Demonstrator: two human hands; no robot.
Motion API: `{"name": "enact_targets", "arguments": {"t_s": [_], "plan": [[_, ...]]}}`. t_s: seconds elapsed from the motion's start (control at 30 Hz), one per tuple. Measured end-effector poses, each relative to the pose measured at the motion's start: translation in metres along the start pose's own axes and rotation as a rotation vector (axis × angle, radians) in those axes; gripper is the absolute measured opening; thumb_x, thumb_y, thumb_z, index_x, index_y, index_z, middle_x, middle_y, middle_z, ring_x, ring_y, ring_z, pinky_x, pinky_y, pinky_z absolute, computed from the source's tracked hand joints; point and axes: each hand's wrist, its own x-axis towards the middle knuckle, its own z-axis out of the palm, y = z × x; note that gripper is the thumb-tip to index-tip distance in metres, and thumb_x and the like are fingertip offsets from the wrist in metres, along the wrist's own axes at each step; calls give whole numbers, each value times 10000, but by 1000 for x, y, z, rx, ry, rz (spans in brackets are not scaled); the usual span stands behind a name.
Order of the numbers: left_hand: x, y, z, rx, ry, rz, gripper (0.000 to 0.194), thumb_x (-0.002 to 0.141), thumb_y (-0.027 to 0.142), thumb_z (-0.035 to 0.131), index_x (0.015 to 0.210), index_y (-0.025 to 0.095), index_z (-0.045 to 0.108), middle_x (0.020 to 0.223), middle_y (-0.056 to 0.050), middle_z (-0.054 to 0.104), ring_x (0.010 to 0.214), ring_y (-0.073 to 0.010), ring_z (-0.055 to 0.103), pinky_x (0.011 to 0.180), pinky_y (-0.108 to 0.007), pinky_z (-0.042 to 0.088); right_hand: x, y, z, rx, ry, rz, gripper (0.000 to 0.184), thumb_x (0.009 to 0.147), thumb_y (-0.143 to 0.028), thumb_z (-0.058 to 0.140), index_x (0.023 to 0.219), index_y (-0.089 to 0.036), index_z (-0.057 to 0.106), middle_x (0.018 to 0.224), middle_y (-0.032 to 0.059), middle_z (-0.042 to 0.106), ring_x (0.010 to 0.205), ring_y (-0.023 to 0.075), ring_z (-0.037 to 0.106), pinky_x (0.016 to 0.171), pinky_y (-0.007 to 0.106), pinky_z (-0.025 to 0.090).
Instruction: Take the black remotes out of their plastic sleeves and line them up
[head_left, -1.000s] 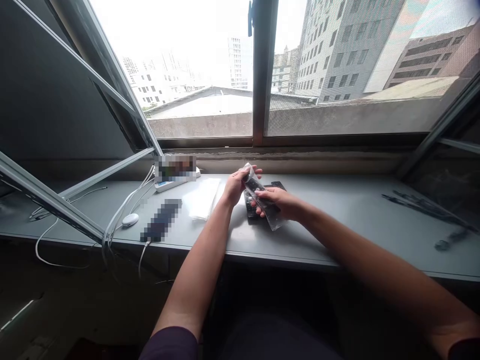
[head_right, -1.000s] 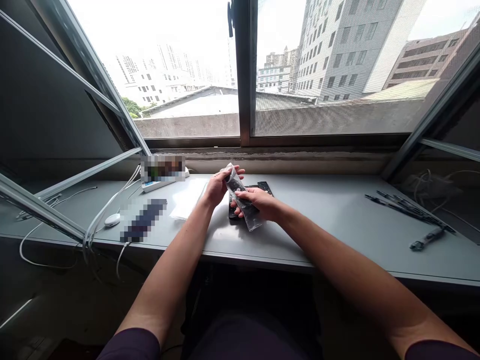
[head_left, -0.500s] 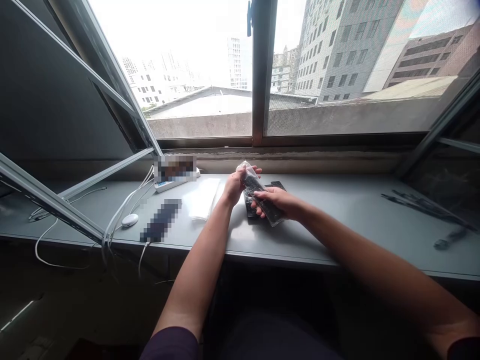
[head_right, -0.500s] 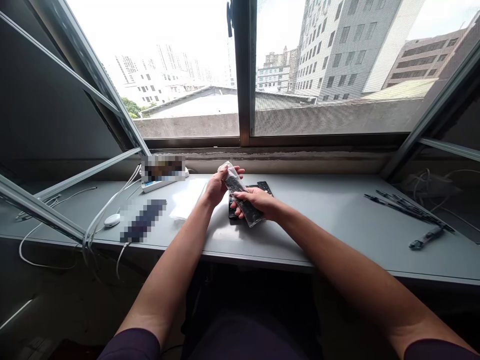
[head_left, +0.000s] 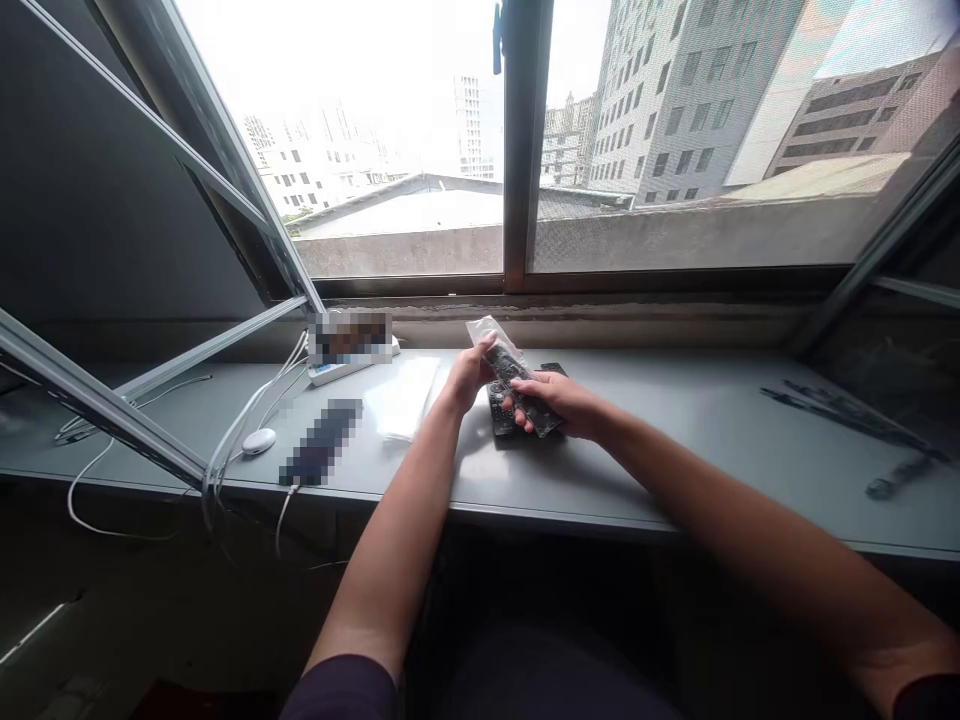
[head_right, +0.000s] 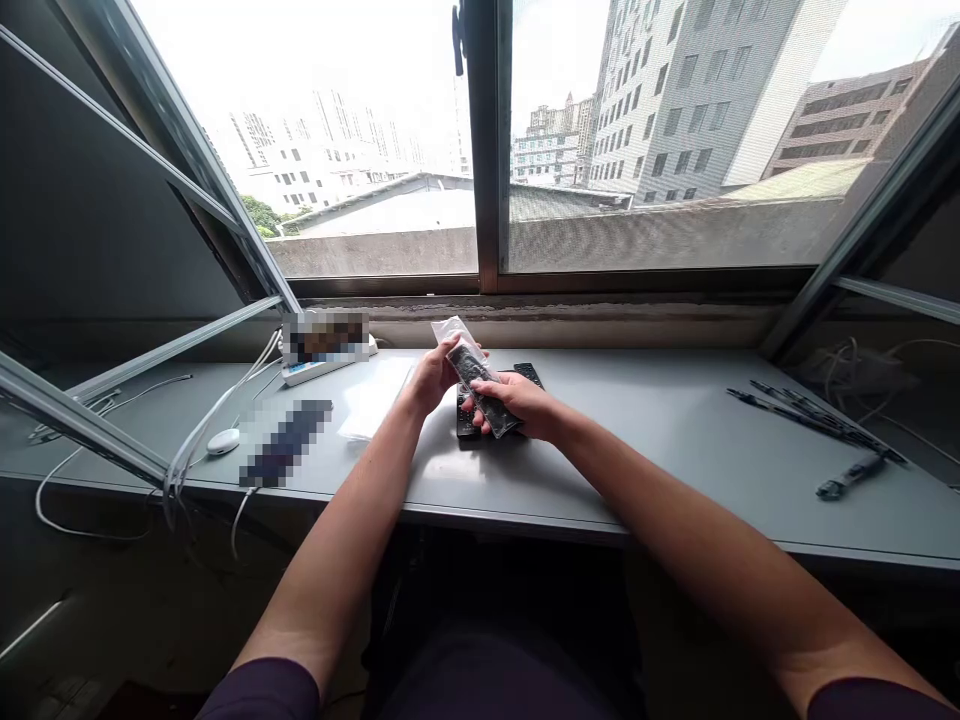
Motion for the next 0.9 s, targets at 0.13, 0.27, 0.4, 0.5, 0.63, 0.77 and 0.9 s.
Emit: {"name": "enact_targets", "arguments": {"t_s": [0.13,0.27,0.4,0.5,0.63,0.77,0.9], "plan": [[-3,-1,1,40,-65,19,454,920,543,821,1060,111,820,1117,-199,841,1036,-312,813,953,-390,616,0,0,0,-25,43,-1,174,1066,-303,719,974,-157,700,747,84,775,553,167,702,521,253,617],[-4,-2,1,43,-125,59,526,913,608,819,1075,108,830,1101,-196,843,1011,-292,805,937,-373,608,0,1,0,-58,31,-30,190,1062,-324,720,950,-173,700,729,60,760,528,149,661,489,236,566],[-1,-6,0,116,-116,26,548,881,641,835,979,102,843,947,-156,835,847,-239,779,836,-338,593,0,0,0,-63,37,-65,193,1075,-323,691,953,-174,709,696,43,739,509,139,632,482,227,536],[2,-9,-2,152,-86,52,479,811,556,922,938,102,841,885,-128,820,789,-215,755,808,-326,580,0,-1,-1,-69,59,-69,160,1071,-301,695,986,-167,715,723,50,756,539,147,659,510,232,553],[7,-9,-5,60,77,137,424,829,532,903,935,130,825,915,-111,821,835,-216,763,854,-342,594,1,0,-3,-95,7,-17,259,1070,-352,712,945,-127,745,742,84,766,549,142,663,528,229,560],[5,-5,-8,33,116,43,481,833,600,887,906,132,801,889,-118,812,791,-198,750,822,-328,608,3,2,-8,-90,-15,-39,293,1058,-379,736,934,-114,755,718,83,753,528,134,644,520,225,537],[-1,-6,-3,92,-70,-46,468,824,571,913,871,119,799,865,-114,798,723,-159,704,748,-280,576,3,1,-10,-100,14,-68,272,1073,-348,702,947,-115,764,723,83,757,528,135,638,526,231,540]]}}
